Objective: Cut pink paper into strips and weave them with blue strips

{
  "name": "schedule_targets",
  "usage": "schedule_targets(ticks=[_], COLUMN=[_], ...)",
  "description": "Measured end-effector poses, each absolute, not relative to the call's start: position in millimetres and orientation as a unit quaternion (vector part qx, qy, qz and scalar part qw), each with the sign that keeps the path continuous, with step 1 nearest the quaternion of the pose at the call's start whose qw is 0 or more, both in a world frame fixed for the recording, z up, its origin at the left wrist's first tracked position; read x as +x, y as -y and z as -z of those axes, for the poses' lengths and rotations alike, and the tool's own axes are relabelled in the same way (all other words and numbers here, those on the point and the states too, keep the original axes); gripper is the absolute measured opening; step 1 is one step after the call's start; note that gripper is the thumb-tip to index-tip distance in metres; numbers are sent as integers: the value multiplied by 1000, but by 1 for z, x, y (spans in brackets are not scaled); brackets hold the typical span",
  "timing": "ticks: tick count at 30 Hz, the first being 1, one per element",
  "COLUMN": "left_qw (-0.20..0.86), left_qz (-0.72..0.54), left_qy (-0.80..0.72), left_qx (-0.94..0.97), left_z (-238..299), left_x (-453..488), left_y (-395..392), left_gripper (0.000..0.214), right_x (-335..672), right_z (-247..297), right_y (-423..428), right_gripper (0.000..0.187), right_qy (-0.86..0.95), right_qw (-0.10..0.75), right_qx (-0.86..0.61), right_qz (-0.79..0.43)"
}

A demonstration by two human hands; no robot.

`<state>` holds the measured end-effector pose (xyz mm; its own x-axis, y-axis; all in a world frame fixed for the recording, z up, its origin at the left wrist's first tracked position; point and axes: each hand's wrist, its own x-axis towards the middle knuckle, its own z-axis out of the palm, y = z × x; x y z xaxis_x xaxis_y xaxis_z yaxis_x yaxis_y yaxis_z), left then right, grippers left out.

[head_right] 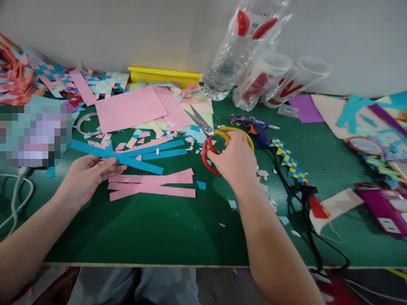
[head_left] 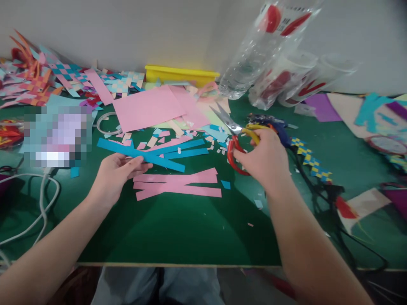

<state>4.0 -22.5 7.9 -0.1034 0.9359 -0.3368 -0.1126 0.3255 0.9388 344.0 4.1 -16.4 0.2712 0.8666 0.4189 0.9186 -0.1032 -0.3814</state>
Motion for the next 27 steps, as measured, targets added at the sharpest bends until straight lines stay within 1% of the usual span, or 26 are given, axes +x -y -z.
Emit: schedule_targets(ticks=[2, 5, 10, 12, 14, 15, 17, 18, 19, 22, 24, 25, 27], left_qw=[581, 581, 564, 559, 547, 540, 532, 531, 534, 548, 549, 549, 549], left_qz=[-443, -453, -481, -501, -529, -543, -567, -574, -577, -572, -569, -568, -567], left_qy=[-583, -574, -559, -541, -528, -525, -517, -514, -514, -523, -532, -533, -532], left_qx=[355, 357, 372, 379, 377, 372, 359, 352, 344, 314, 303, 303, 307], left_z=[-8, -10, -13, -15, -18, -19, -23, -25, -26, -28, -28, -28, -27], left_x=[6, 8, 4, 2, 1, 1, 1, 1, 1, 1, 0, 0, -1], left_y=[23, 24, 23, 22, 21, 20, 19, 19, 18, 17, 16, 15, 15], left_gripper=[22, 22, 24, 21, 18, 18, 20, 22, 23, 24, 22, 21, 19], right_x=[351, 357, 364, 360, 350, 343, 327, 319, 311, 292, 283, 280, 276], right_z=[24, 34, 43, 35, 18, 9, -9, -16, -21, -23, -19, -17, -13], right_y=[-8, -11, -13, -10, -2, 3, 15, 21, 27, 39, 43, 44, 45], right_gripper=[46, 55, 61, 56, 42, 36, 26, 19, 15, 28, 38, 39, 33], right_qy=[609, 616, 647, 659, 670, 686, 727, 753, 782, 851, 868, 874, 880], right_qw=[278, 261, 272, 282, 318, 336, 356, 352, 324, 199, 147, 135, 127], right_qx=[-742, -743, -712, -695, -664, -638, -586, -556, -526, -445, -421, -415, -411], right_qz=[35, 6, 20, 54, 98, 98, 37, -19, -85, -198, -219, -215, -202])
